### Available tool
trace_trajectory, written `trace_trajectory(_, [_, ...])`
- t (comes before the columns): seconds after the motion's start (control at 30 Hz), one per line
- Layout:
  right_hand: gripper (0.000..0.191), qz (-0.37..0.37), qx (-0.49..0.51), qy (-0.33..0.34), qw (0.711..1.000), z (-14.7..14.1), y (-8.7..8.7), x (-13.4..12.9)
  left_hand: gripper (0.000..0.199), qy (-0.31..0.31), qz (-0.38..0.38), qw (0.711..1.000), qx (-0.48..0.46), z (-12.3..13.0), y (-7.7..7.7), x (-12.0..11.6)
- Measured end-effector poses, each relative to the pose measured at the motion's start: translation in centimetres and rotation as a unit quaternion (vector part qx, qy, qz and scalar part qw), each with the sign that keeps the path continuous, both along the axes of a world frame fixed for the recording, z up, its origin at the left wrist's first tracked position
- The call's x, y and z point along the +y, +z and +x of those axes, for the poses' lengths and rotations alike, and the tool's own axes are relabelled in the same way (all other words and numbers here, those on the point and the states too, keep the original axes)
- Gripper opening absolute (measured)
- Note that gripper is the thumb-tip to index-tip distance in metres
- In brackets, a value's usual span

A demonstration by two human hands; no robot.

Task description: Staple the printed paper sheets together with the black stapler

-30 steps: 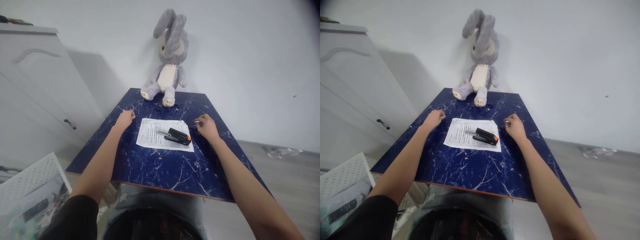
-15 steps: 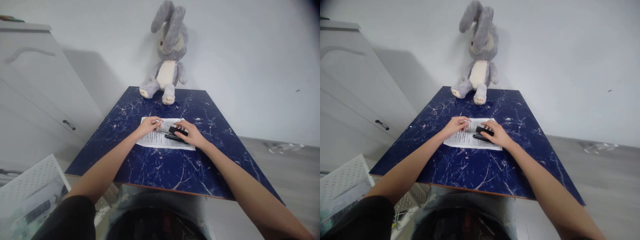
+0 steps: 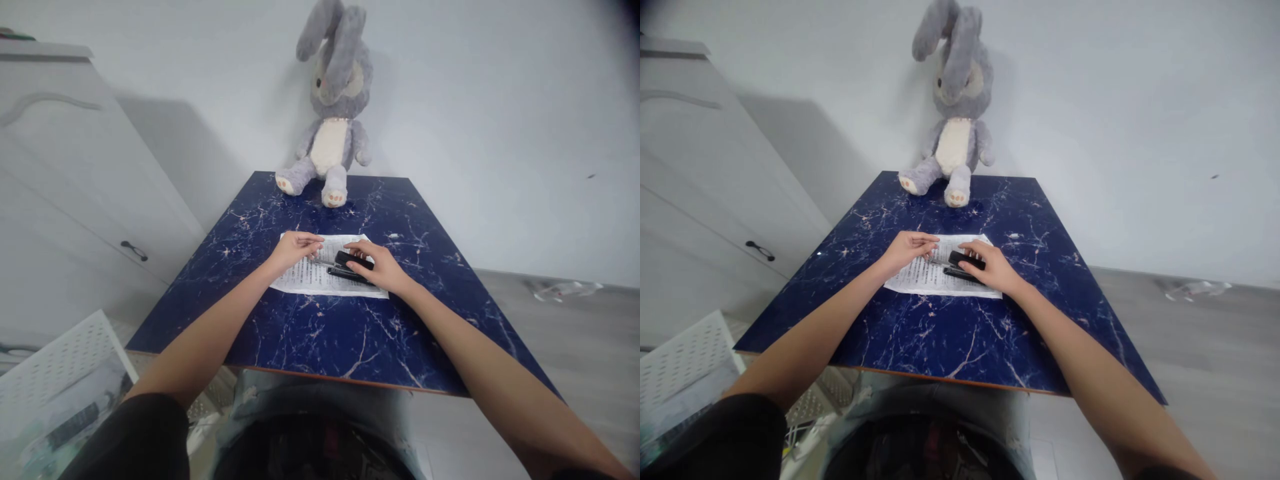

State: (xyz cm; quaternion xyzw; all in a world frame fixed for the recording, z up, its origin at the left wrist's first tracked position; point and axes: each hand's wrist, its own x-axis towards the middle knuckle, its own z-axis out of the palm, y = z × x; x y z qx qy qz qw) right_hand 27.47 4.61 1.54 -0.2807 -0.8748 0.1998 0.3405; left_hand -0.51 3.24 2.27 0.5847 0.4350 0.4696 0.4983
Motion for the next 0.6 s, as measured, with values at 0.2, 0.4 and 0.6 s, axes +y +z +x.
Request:
trace_trajectory(0.2, [0.035, 0.011, -0.008, 0.006, 1.0, 0.0, 0.2, 0.0, 0.025, -0.015, 0.093, 0.984, 0.154, 0.2, 0.2, -0.1])
trace_trajectory(0.4, [0.034, 0.01, -0.009, 0.017, 1.0, -0.2, 0.5, -0.2, 0.021, -0.089, 0.133, 0.954, 0.253, 0.4, -0.6, -0.1])
trace_trajectory(0.6, [0.034, 0.01, -0.01, 0.02, 1.0, -0.2, 0.4, -0.1, 0.016, -0.116, 0.158, 0.942, 0.271, 0.4, -1.0, -0.1])
